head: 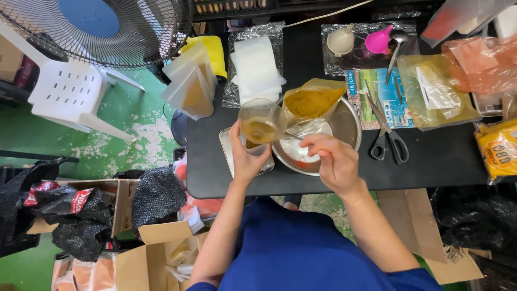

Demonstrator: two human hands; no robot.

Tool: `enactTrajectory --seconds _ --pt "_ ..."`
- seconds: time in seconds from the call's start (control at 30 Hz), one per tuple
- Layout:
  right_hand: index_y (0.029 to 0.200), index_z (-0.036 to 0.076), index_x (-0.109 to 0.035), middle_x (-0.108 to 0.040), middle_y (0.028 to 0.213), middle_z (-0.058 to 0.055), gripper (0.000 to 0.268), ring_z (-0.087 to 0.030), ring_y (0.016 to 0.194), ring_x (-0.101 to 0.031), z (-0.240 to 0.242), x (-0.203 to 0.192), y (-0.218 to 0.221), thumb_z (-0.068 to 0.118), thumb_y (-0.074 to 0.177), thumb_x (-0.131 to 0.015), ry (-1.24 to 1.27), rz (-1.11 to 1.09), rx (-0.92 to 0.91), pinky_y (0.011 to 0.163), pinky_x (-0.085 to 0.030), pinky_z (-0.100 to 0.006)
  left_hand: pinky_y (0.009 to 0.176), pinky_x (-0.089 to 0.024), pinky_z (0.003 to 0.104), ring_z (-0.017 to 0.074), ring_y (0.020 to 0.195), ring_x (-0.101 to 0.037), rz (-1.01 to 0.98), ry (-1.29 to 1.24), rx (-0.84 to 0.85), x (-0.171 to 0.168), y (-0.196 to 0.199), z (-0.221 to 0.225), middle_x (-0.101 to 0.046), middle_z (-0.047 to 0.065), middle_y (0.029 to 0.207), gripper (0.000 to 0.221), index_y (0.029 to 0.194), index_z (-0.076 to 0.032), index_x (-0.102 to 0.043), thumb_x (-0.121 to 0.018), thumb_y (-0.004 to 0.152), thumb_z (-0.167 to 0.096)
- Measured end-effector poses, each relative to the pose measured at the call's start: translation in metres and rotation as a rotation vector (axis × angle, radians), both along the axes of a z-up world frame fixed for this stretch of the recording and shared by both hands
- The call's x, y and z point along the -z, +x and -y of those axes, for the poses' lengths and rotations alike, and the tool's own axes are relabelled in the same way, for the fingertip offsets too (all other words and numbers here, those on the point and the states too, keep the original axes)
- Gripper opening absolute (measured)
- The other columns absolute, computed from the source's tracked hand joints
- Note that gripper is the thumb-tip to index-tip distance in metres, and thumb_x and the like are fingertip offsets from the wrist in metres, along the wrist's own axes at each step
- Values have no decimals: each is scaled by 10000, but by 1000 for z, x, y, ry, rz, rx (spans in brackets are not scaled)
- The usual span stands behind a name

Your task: Portioning yellow powder from a large container into smaller plastic bags using a spoon and a digital scale, followed by sealing the bags.

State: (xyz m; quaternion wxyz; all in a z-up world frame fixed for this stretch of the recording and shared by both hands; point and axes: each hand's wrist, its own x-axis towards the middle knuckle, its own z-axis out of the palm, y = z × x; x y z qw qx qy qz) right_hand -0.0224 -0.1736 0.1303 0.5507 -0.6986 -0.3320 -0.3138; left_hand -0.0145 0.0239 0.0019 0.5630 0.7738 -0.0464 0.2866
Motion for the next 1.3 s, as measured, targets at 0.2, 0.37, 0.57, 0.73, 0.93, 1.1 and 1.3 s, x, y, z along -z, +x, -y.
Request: enactTrajectory --seconds 0.2,0.37,0.57,0.73,0.93,1.1,1.3 --pt "813 28 -600 -730 752 -163 391 -251 500 -633 -2 5 -7 280 1083 -471 14 44 -28 520 -556 -337 1181 -324 533 348 1355 -462 -41 -8 1 6 2 -1 -440 156 1387 1059 1541 -28 -316 -924 674 -8" --pt "972 52 -418 -631 829 -269 331 -283 559 -578 51 31 4 326 1151 -371 305 -21 196 571 -509 -330 1183 -346 471 334 1398 -425 -119 -47 -77 15 6 -5 -398 183 1462 1010 1555 -32 -259 -867 751 -95" --pt "1055 -32 -399 -601 989 -282 328 -304 691 -586 95 64 39 228 1213 -277 2 -33 421 720 -495 -413 1237 -267 425 324 1483 -294 -208 -52 -100 39 7 -18 -247 207 1568 1181 1583 -4 -79 -878 760 -285" --pt "920 17 -526 -688 807 -93 394 -310 681 -676 104 106 69 231 1218 -380 -209 101 564 700 -534 -360 1160 -379 539 388 1339 -476 -151 -4 -198 52 6 -23 -458 203 1376 1153 1548 -20 -308 -958 599 -97" --pt "924 64 -559 -719 851 -57 356 -289 642 -665 78 131 66 233 1193 -401 -300 39 552 631 -524 -373 1165 -351 490 301 1298 -475 -114 3 -139 47 0 -32 -485 103 1323 981 1487 -69 -417 -956 669 -129" --pt "948 63 -475 -703 827 -89 316 -220 511 -637 60 128 55 214 1178 -320 38 -251 520 537 -499 -309 1174 -303 509 281 1259 -464 -122 -17 -108 31 -5 -32 -482 102 1287 946 1475 -74 -422 -942 685 -99" --pt "1020 71 -424 -655 833 -139 274 -189 489 -614 91 135 67 236 1171 -266 440 -400 417 535 -510 -238 1158 -318 524 283 1269 -445 -211 21 -99 16 0 -21 -477 92 1328 956 1500 -86 -427 -937 691 -110"
